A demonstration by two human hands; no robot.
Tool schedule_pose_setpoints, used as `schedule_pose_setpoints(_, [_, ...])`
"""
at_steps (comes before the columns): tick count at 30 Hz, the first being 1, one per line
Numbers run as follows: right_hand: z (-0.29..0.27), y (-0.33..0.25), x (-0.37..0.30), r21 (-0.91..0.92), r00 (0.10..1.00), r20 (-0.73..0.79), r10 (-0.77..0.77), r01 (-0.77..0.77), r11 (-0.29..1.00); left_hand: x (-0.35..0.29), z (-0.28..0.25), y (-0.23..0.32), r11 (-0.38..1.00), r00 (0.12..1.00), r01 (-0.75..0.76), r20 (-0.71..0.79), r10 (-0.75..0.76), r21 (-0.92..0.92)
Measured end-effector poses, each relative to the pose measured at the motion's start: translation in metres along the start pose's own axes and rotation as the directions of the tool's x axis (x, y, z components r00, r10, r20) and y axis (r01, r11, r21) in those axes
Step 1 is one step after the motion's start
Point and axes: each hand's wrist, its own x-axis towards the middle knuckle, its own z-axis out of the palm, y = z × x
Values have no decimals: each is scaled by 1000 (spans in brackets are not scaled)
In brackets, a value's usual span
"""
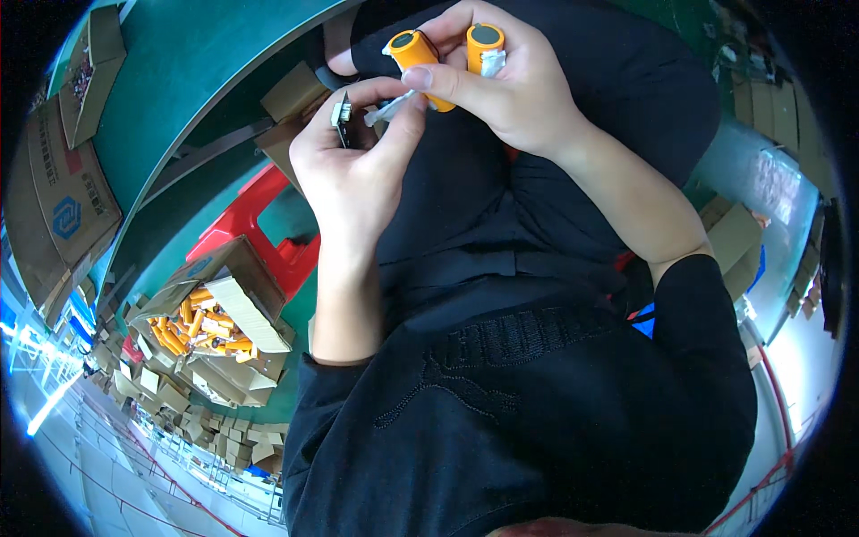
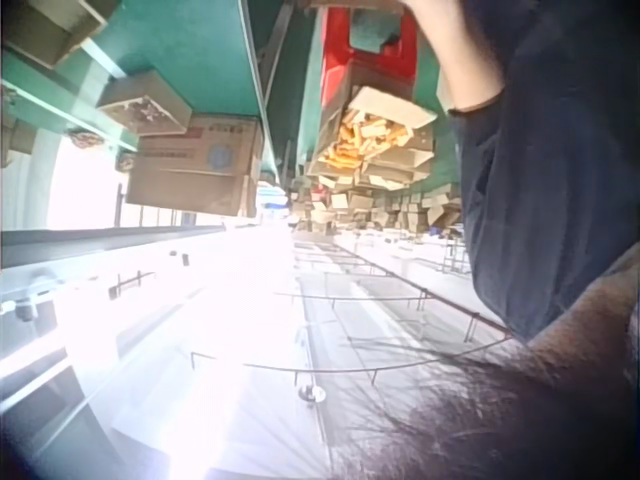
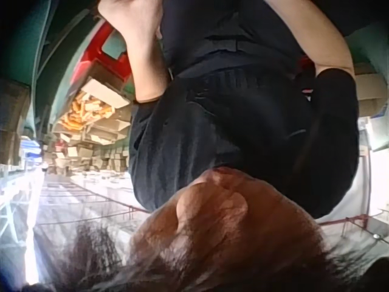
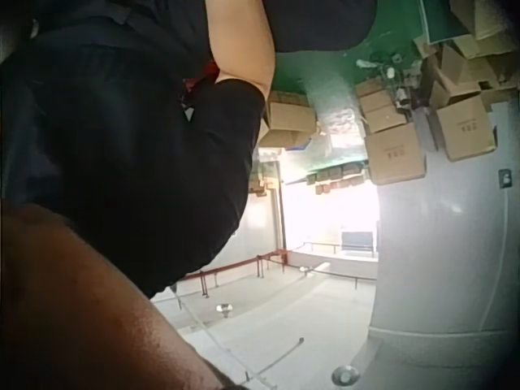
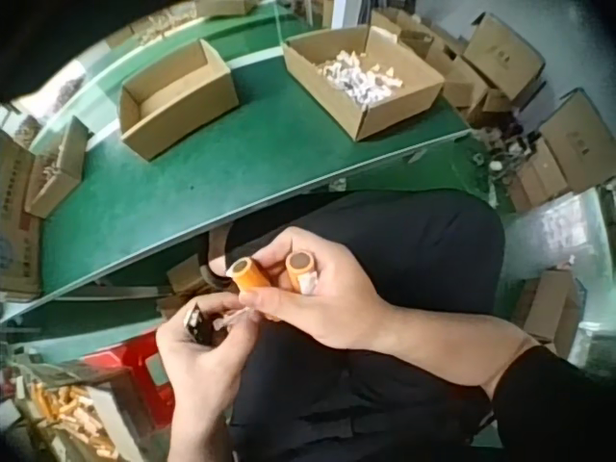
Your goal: Assembling electronic components by inserting batteries into a plastic housing.
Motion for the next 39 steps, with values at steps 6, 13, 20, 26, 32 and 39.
schedule_pose_setpoints(6, [-2,-1,-1,8,1000,-2,-3,3,1000,0,2,8,998,999,-26,21,25,48])
schedule_pose_setpoints(13, [2,-1,0,16,999,-40,-18,18,1000,0,14,5,996,994,-84,-66,87,43])
schedule_pose_setpoints(20, [-6,-1,9,136,981,-145,133,-113,984,-1,18,0,954,962,-258,-47,268,152])
schedule_pose_setpoints(26, [-6,-6,9,248,983,-78,164,-140,959,-3,14,-4,963,959,-266,-90,269,42])
schedule_pose_setpoints(32, [-4,-7,6,86,994,-97,54,-46,995,-3,17,8,944,992,-117,-82,96,-309])
schedule_pose_setpoints(39, [-2,-10,2,-41,996,-87,11,-15,999,-1,1,5,992,995,-17,96,5,122])
